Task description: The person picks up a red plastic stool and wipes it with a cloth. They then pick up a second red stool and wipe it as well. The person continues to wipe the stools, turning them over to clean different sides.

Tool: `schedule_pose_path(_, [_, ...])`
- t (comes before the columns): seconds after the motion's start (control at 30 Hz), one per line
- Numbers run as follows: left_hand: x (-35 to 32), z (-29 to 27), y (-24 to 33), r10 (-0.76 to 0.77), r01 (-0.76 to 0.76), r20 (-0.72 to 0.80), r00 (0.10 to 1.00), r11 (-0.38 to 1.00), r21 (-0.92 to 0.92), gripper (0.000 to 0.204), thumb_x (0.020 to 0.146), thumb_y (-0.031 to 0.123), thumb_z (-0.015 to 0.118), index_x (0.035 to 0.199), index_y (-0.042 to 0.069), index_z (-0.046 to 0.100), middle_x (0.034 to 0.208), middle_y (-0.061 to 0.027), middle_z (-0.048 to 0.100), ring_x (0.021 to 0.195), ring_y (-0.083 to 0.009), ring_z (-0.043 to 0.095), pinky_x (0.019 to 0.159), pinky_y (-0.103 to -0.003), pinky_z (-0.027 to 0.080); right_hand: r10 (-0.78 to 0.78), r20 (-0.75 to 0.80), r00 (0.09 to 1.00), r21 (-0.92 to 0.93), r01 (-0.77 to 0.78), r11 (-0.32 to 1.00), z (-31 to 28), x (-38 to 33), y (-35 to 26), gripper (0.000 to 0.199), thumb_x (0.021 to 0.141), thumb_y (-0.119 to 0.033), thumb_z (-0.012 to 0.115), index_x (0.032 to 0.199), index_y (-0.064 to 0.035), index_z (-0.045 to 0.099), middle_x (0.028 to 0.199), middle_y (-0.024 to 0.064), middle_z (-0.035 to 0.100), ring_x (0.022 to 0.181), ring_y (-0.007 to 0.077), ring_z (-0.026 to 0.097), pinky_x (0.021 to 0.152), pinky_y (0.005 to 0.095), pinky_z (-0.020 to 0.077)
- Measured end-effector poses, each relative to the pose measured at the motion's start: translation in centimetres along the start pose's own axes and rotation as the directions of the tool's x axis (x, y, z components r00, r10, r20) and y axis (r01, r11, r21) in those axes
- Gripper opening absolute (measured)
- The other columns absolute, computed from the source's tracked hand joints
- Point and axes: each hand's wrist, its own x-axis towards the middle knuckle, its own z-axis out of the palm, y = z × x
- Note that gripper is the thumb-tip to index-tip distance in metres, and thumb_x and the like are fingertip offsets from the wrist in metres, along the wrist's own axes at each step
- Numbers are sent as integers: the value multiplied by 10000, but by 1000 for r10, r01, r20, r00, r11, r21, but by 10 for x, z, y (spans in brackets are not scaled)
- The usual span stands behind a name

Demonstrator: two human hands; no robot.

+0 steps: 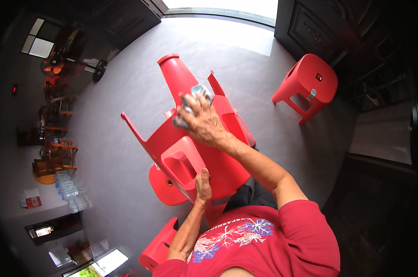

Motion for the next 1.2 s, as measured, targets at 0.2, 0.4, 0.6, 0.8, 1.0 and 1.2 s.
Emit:
schedule_pose_path(0.2, [22,-12,9,-43,-10,-93,995,865,-502,657,905,598,281,1020,20,571,897,-7,580,835,-105,521,741,-254,418,-138,74,988,-10,140,990,-12,-67,-33,382,746,-188,575,1091,-24,559,1274,211,424,1216,415,356,937,515,362])
schedule_pose_path(0.4, [26,-16,44,-33,-3,-54,998,827,-562,429,893,512,435,695,134,392,646,69,377,581,-34,336,529,-205,268,-91,36,995,-17,92,996,-34,-161,-70,412,748,-140,575,1150,-53,559,1273,138,435,1231,331,371,989,461,337])
schedule_pose_path(0.6, [23,-14,78,-19,-107,-288,957,903,-416,349,826,194,653,592,127,403,610,61,407,573,-43,356,508,-227,327,550,-345,761,294,-469,833,2,-176,-13,385,900,-189,457,1244,-22,416,1226,252,385,1126,424,385,920,448,370])
schedule_pose_path(0.8, [22,-29,102,-64,-75,-221,973,821,-567,203,802,156,673,712,88,503,806,-31,600,725,-108,569,680,-269,498,738,-526,423,466,-582,666,41,-163,29,341,911,-202,471,1172,13,426,1100,194,475,1001,310,477,896,392,383])
schedule_pose_path(1.0, [14,-55,101,-25,-165,-241,970,662,-731,239,826,160,633,986,-10,583,955,-88,628,838,-178,609,762,-299,508,159,-384,910,217,-79,973,19,-146,-112,635,762,-152,599,1346,-100,356,1305,193,328,1249,397,306,1007,500,283])
schedule_pose_path(1.2, [8,-56,97,-45,-161,-231,972,590,-791,327,837,208,609,1104,29,549,1086,-68,600,957,-203,583,863,-343,476,345,-353,870,142,-315,938,22,-135,-26,502,875,-242,483,1325,-69,345,1339,185,319,1249,409,276,1029,505,226])
